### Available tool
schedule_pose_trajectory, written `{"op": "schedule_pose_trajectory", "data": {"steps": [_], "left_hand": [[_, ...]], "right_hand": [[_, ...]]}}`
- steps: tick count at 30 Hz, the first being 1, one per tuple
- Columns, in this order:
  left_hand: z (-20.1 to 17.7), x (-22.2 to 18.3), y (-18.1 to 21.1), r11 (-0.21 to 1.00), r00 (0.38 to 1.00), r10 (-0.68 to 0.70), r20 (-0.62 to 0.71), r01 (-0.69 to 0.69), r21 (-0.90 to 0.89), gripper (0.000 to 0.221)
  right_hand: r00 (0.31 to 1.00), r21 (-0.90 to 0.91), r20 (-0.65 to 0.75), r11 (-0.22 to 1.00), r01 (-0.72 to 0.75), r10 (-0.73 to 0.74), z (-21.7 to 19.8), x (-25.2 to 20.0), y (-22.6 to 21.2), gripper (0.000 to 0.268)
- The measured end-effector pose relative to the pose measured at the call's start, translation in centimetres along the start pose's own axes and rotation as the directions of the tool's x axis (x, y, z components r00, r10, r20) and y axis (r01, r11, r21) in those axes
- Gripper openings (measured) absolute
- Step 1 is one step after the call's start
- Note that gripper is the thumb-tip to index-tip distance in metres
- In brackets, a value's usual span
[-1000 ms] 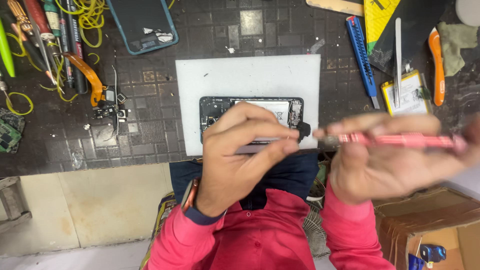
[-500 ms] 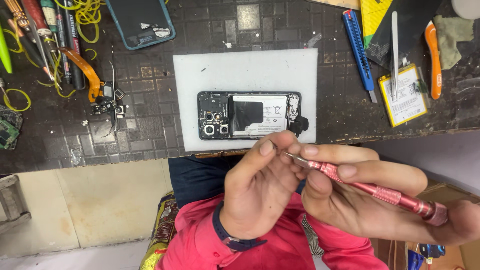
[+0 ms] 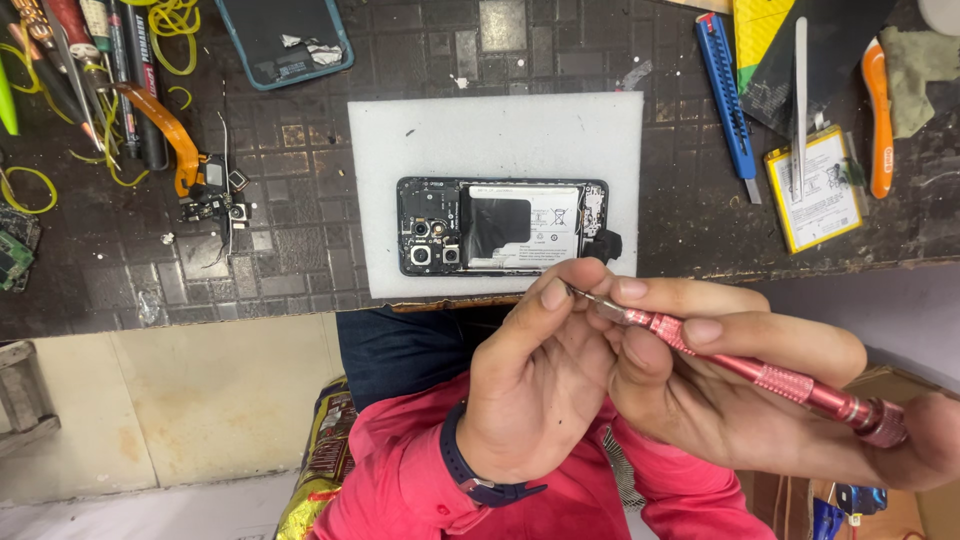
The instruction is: The person works on a disassembled smartphone, using a blue plastic spudger to pry and lift a small circuit board near the bottom edge. They then use a red screwdriver to remove screws from the phone's internal frame. The phone remains open throughout the clip.
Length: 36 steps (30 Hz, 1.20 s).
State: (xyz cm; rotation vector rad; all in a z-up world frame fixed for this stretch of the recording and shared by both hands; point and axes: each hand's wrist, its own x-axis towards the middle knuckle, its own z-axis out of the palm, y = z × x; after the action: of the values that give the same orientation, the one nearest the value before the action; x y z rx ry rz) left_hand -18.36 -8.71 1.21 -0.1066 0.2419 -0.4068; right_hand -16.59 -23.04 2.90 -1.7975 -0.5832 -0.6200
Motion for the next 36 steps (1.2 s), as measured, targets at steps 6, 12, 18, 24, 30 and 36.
{"op": "schedule_pose_trajectory", "data": {"steps": [6, 12, 18, 24, 30, 36], "left_hand": [[-0.2, -0.1, -0.4, 0.999, 0.999, 0.029, 0.029, -0.029, 0.020, 0.032], [0.0, -0.3, -0.3, 0.990, 0.989, 0.082, 0.121, -0.095, 0.105, 0.042], [0.1, 0.3, 1.8, 0.829, 0.965, 0.213, 0.153, -0.261, 0.494, 0.043], [0.4, 2.8, 5.0, -0.411, 0.781, 0.342, 0.522, -0.375, 0.831, 0.019], [-0.1, 5.5, 6.2, -0.835, 0.755, 0.117, 0.645, -0.277, 0.476, 0.029], [-0.6, 5.5, 6.3, -0.856, 0.782, 0.077, 0.618, -0.266, 0.443, 0.033]], "right_hand": [[0.877, 0.091, 0.349, 0.919, -0.384, 0.331, -4.0, -0.7, -0.1, 0.050], [0.951, -0.115, 0.208, 0.972, -0.207, 0.227, 0.5, 4.0, -1.5, 0.053], [0.772, 0.377, -0.452, 0.880, -0.289, 0.447, 3.3, 2.5, 0.0, 0.094], [0.847, 0.274, -0.271, 0.880, -0.388, 0.458, -0.6, -1.0, 4.3, 0.097], [0.919, 0.137, -0.087, 0.918, -0.372, 0.385, -0.7, -3.2, 7.3, 0.104], [0.956, -0.093, -0.001, 0.952, -0.293, 0.294, -0.6, -3.5, 6.8, 0.108]]}}
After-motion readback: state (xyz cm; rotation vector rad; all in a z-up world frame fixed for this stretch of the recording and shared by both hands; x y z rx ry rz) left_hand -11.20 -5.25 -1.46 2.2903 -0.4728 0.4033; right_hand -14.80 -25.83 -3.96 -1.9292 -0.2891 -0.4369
